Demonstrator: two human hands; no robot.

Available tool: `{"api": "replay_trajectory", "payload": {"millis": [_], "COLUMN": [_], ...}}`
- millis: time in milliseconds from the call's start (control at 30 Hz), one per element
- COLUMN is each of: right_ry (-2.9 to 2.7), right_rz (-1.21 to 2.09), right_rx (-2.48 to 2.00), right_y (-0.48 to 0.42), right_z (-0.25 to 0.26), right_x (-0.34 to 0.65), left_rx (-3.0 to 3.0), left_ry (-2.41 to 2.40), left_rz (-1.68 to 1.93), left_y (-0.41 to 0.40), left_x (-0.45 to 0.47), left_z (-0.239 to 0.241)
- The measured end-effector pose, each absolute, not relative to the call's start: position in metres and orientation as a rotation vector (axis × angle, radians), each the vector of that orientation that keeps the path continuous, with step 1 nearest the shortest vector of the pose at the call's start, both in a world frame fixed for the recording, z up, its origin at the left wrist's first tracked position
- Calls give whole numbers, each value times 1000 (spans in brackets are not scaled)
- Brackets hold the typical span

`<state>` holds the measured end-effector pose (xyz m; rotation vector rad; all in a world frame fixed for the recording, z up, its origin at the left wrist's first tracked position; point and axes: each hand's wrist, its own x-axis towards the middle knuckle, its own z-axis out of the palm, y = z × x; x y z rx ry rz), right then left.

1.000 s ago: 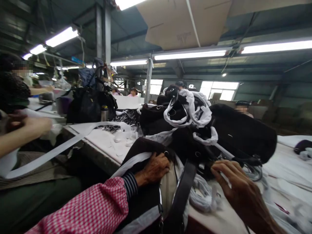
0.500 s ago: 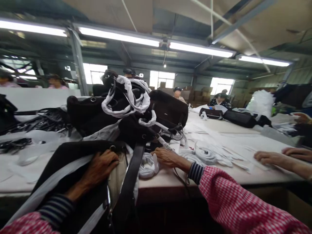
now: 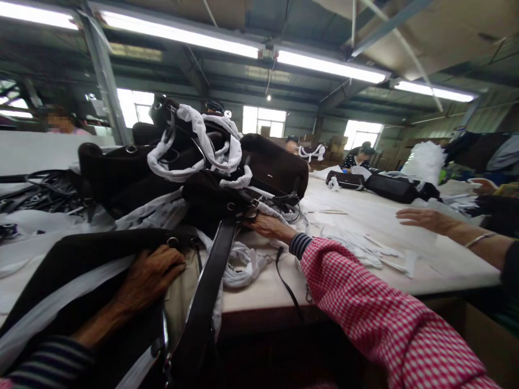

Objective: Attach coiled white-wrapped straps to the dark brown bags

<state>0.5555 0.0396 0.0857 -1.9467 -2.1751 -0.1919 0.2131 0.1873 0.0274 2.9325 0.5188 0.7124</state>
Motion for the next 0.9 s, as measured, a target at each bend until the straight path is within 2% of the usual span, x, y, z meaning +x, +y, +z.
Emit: {"api": "replay_trajectory", "payload": {"millis": [433, 700, 900], "right_ry": [-2046, -2045, -1964], "right_rz": [14, 136, 264], "right_rx": [-1909, -1910, -1977], "right_y": [71, 75, 69], "right_z": [142, 144, 147], "right_x": [597, 614, 606], "left_rx": [2978, 3124, 3147], "left_ry": [502, 407, 123], "left_rz": [706, 818, 681], "left_y": [187, 186, 179], "left_x": [211, 215, 220], "left_z": [24, 20, 21]}}
